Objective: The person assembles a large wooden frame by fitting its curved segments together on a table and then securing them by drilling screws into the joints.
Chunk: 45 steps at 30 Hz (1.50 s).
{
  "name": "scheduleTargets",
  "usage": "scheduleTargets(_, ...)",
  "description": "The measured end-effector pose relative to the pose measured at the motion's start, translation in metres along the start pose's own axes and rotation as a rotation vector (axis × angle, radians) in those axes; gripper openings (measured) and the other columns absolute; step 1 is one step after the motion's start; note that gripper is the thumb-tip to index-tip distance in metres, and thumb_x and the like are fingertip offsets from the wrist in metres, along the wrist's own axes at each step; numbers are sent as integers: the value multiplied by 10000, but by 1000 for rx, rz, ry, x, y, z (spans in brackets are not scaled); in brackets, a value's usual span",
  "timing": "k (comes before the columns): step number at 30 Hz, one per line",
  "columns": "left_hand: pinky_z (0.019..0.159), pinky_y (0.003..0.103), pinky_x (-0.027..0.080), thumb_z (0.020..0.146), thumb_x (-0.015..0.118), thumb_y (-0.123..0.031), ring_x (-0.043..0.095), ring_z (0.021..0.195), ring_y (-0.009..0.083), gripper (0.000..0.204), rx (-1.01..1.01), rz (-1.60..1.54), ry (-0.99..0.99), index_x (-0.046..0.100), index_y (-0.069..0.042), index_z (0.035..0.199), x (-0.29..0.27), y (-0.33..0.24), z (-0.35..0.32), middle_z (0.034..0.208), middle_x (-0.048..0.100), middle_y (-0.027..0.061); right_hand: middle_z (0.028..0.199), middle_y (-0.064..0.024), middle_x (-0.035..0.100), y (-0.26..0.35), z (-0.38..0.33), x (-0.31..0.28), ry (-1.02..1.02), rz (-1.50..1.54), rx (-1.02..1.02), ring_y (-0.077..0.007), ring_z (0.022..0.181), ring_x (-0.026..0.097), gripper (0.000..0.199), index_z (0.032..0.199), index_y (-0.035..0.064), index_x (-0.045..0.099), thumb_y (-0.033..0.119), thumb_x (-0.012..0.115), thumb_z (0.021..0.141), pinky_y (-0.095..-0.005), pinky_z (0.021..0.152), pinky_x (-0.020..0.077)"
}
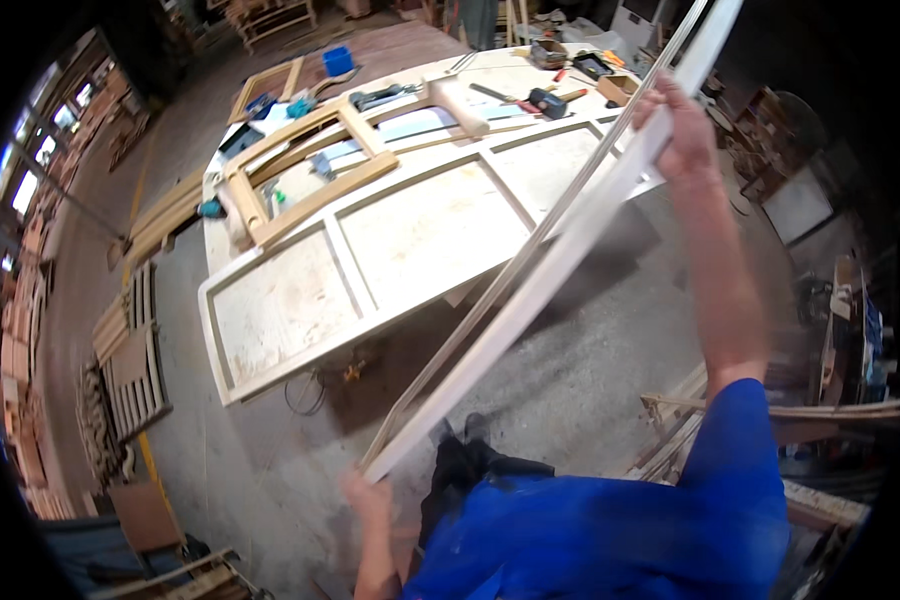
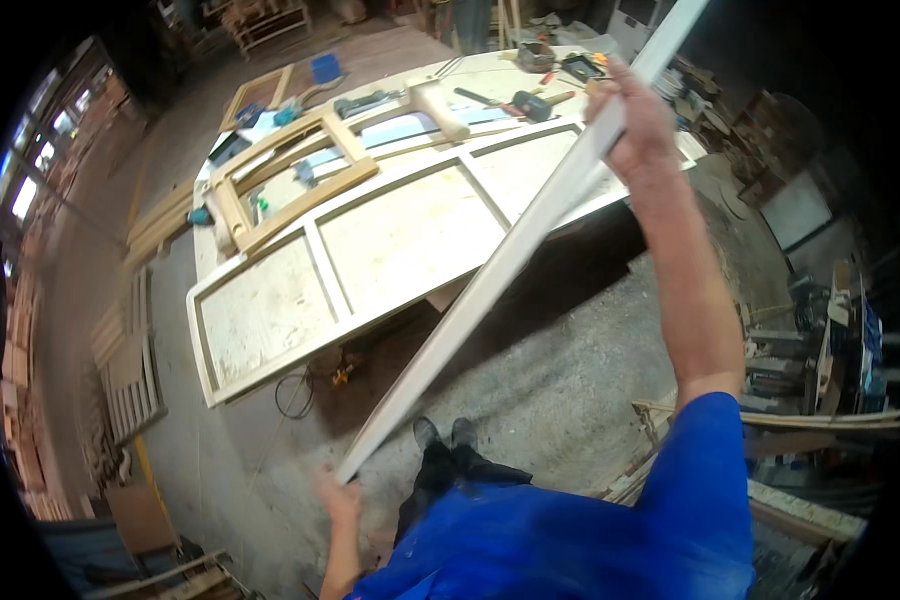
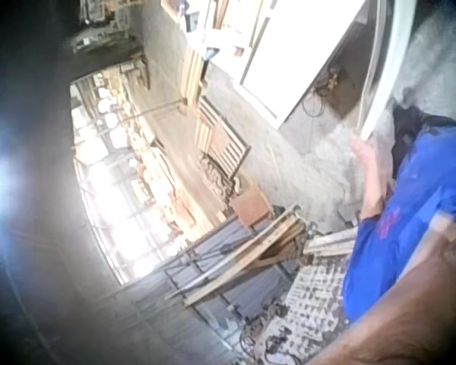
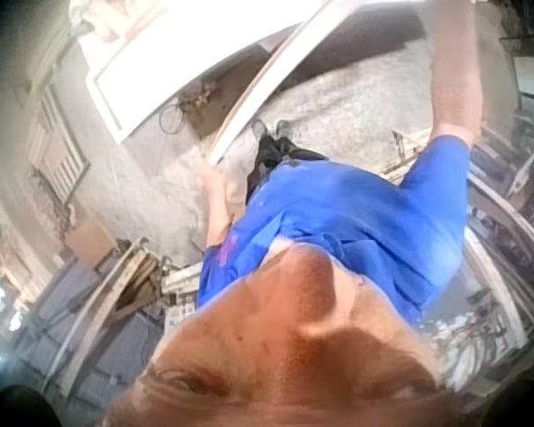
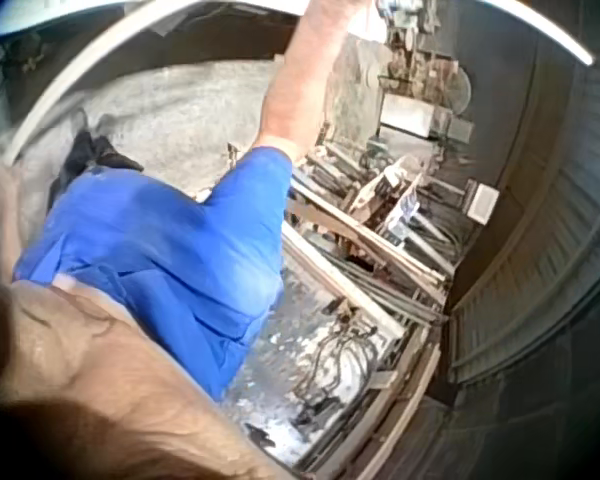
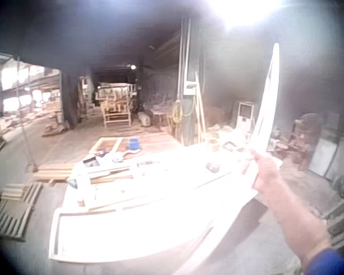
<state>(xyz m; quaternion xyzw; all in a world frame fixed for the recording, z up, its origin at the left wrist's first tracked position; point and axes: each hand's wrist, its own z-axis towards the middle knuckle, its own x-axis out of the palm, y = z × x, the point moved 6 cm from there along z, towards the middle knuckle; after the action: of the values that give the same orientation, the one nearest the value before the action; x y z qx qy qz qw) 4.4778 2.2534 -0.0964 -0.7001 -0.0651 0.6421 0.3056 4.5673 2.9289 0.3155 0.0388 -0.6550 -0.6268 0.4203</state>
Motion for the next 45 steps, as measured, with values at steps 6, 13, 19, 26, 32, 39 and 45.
scheduleTargets(6,774,484,499,755,733,-43,596,828,447,318,451,281,-606,605,42,1033,-166,-10,58,881,579,224,914,-151,601,-66,-22,7,-157,-31,41,-313,886,671,260,1134,-41,495,189,549,1028,-484,852,586)
scheduleTargets(13,664,559,452,661,641,-9,560,744,506,164,395,332,-139,537,-9,788,-231,9,165,749,576,252,1041,-179,662,-173,9,-46,-252,-110,168,-309,890,699,377,1184,-107,563,211,659,1005,-487,785,603)
scheduleTargets(19,696,537,505,702,756,-123,622,781,495,180,332,475,94,610,-33,759,-251,-2,284,764,645,246,1108,-222,631,-257,56,-21,-377,-291,323,-317,925,692,449,1152,-146,564,266,672,1010,-472,794,612)
scheduleTargets(26,769,513,544,731,813,-294,665,850,462,298,242,603,427,723,-70,906,-200,26,450,851,698,227,1177,-229,628,-366,150,-26,-508,-436,476,-305,990,701,534,1240,-152,517,285,690,987,-425,826,636)
scheduleTargets(32,835,492,560,721,847,-347,690,920,431,432,282,545,567,718,-60,1017,-129,46,558,941,727,225,1168,-228,651,-443,208,-58,-561,-467,436,-316,918,709,562,1225,-134,547,321,723,946,-449,767,610)
scheduleTargets(39,921,472,531,701,879,-218,659,1049,409,469,385,386,296,688,-29,1086,-100,62,603,1088,695,232,1085,-230,693,-450,186,-32,-303,-1346,374,-332,1013,692,565,1223,-72,632,399,711,919,-430,893,561)
scheduleTargets(45,1126,508,387,740,854,-121,550,1236,393,553,363,339,57,623,-10,1231,-97,52,602,1329,578,216,1381,-240,555,-445,23,-9,564,-1666,553,-405,1293,520,933,1459,32,503,556,818,754,-516,1111,411)
